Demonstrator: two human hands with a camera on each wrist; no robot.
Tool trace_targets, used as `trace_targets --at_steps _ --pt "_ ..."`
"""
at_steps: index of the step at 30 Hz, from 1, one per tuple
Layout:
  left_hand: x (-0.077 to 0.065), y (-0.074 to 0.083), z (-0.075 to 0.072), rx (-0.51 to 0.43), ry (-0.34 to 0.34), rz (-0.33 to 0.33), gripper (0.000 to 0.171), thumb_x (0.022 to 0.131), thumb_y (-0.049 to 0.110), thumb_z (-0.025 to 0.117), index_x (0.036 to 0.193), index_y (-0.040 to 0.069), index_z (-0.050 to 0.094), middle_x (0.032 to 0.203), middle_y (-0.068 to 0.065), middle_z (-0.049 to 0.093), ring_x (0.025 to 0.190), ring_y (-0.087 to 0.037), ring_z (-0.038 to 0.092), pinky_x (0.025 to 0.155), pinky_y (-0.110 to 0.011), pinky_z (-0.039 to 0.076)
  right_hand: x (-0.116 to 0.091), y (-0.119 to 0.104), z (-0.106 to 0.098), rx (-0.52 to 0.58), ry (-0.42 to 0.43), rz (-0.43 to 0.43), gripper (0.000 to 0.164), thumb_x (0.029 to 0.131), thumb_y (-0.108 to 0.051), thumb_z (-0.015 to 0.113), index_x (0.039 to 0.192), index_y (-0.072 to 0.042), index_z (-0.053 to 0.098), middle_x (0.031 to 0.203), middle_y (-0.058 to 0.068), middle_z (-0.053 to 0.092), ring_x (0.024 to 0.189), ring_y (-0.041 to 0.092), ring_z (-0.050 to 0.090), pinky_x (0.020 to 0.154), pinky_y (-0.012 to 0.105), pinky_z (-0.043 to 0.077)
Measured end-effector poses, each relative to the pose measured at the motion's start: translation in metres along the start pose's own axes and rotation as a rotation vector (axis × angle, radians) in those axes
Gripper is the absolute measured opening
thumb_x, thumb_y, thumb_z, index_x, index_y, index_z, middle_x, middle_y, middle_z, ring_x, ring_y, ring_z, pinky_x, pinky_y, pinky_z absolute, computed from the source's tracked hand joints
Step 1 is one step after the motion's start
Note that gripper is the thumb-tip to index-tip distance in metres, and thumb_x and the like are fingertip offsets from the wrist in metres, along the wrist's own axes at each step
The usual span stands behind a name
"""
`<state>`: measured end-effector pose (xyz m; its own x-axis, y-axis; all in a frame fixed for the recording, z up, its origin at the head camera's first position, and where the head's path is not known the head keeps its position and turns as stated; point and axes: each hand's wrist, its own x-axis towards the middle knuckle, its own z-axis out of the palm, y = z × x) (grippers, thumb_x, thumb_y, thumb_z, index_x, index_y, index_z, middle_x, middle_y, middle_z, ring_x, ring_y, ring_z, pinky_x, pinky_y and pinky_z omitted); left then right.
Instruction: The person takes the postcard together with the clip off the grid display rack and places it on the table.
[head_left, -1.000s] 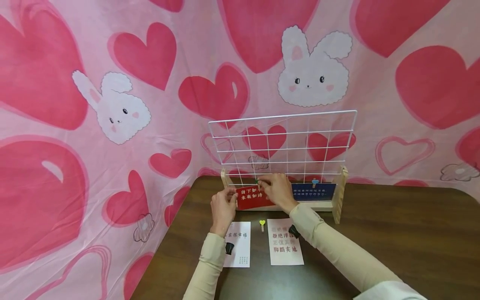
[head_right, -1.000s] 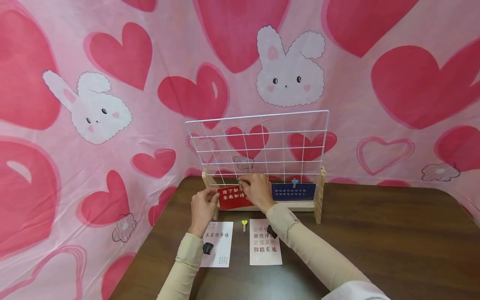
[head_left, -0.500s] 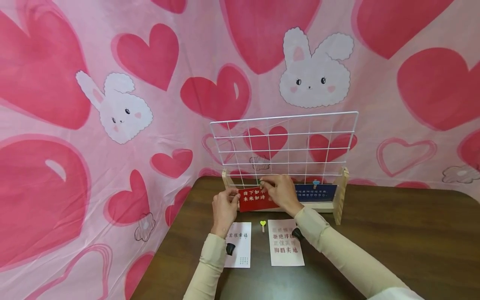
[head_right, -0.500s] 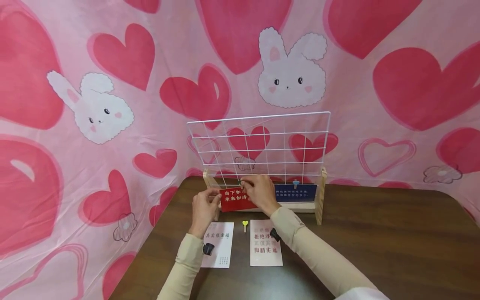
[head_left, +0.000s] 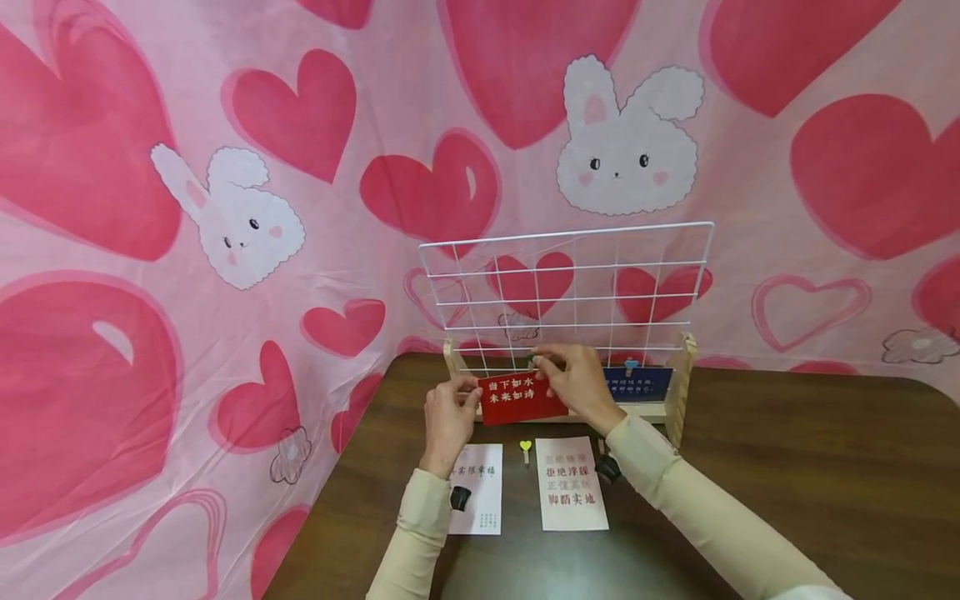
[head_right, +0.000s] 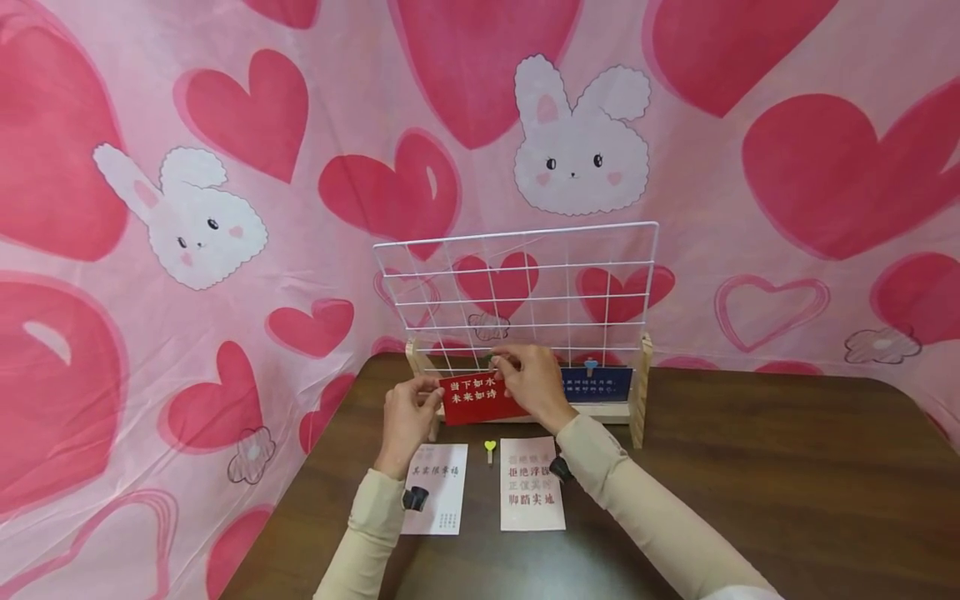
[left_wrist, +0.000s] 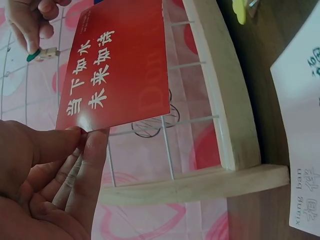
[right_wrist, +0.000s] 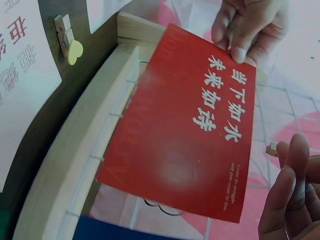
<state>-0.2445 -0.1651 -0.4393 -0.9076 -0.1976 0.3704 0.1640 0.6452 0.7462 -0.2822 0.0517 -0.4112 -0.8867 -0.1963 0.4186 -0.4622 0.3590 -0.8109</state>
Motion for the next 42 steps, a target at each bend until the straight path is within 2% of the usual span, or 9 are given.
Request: trace_targets --at_steps 4,9,14,18,22,25,33,38,42 --pt "0.0 0.006 0.001 -0.018 -0.019 0.019 0.011 0.094 0.009 0.076 0.103 0.003 0.079 0.099 -0.014 0.081 0.086 -0.029 0.08 0.08 -0.045 0.065 -0.004 -0.002 -0.015 0.003 0.018 -0.031 0.022 0.101 -0.006 0.065 0.12 0.001 0.075 0.081 0.017 0.077 0.052 0.036 0.066 0.047 0.023 0.051" --pt "-0.001 0.013 0.003 -0.038 -0.052 0.048 0.009 0.094 0.008 0.076 0.102 0.004 0.078 0.098 -0.013 0.081 0.084 -0.027 0.08 0.077 -0.042 0.066 -0.011 0.0 -0.036 -0.022 0.051 -0.064 0.022 0.1 -0.006 0.068 0.119 0.001 0.075 0.079 0.016 0.077 0.05 0.028 0.065 0.05 0.023 0.053" --pt "-0.005 0.02 0.01 -0.081 -0.112 0.065 0.008 0.094 0.006 0.075 0.101 0.003 0.077 0.097 -0.014 0.08 0.081 -0.026 0.08 0.071 -0.036 0.066 -0.026 0.01 -0.06 -0.074 0.09 -0.093 0.02 0.098 -0.004 0.07 0.117 0.001 0.076 0.08 0.014 0.077 0.051 0.023 0.066 0.052 0.022 0.055" --pt "-0.01 0.026 0.019 -0.113 -0.167 0.074 0.008 0.094 0.003 0.074 0.101 0.001 0.076 0.099 -0.016 0.079 0.08 -0.026 0.08 0.069 -0.032 0.065 -0.041 0.023 -0.08 -0.146 0.127 -0.106 0.02 0.096 -0.003 0.072 0.115 0.0 0.076 0.079 0.013 0.076 0.051 0.015 0.063 0.05 0.019 0.051" --pt "-0.014 0.031 0.03 -0.127 -0.201 0.091 0.009 0.094 0.001 0.073 0.102 0.0 0.076 0.098 -0.017 0.079 0.077 -0.024 0.079 0.068 -0.029 0.064 -0.055 0.032 -0.101 -0.195 0.139 -0.074 0.021 0.096 -0.005 0.073 0.115 0.0 0.077 0.079 0.012 0.076 0.051 0.006 0.06 0.047 0.02 0.047" --pt "-0.018 0.035 0.036 -0.149 -0.243 0.091 0.01 0.095 0.001 0.072 0.104 -0.002 0.076 0.098 -0.018 0.079 0.074 -0.022 0.079 0.067 -0.027 0.064 -0.065 0.035 -0.115 -0.227 0.142 -0.054 0.022 0.096 -0.007 0.074 0.116 0.001 0.077 0.08 0.013 0.076 0.052 0.005 0.06 0.047 0.02 0.048" --pt "-0.026 0.04 0.05 -0.158 -0.321 0.065 0.011 0.096 0.003 0.071 0.106 -0.001 0.076 0.099 -0.018 0.079 0.075 -0.021 0.079 0.066 -0.027 0.064 -0.08 0.048 -0.141 -0.319 0.159 -0.056 0.015 0.093 -0.004 0.075 0.107 0.001 0.079 0.066 0.008 0.072 0.051 0.0 0.057 0.044 0.018 0.039" --pt "-0.029 0.04 0.058 -0.168 -0.349 0.093 0.011 0.096 0.001 0.07 0.104 -0.002 0.075 0.093 -0.017 0.079 0.07 -0.017 0.077 0.064 -0.02 0.061 -0.09 0.055 -0.154 -0.357 0.104 0.032 0.019 0.097 -0.011 0.072 0.113 -0.003 0.078 0.071 0.006 0.075 0.052 0.002 0.061 0.043 0.023 0.042" --pt "-0.034 0.041 0.069 -0.189 -0.388 0.111 0.012 0.095 -0.002 0.068 0.105 -0.002 0.075 0.09 -0.015 0.079 0.066 -0.013 0.074 0.061 -0.017 0.059 -0.1 0.062 -0.167 -0.376 0.072 0.089 0.019 0.098 -0.014 0.071 0.112 -0.004 0.078 0.071 0.005 0.074 0.054 0.005 0.062 0.046 0.025 0.046"
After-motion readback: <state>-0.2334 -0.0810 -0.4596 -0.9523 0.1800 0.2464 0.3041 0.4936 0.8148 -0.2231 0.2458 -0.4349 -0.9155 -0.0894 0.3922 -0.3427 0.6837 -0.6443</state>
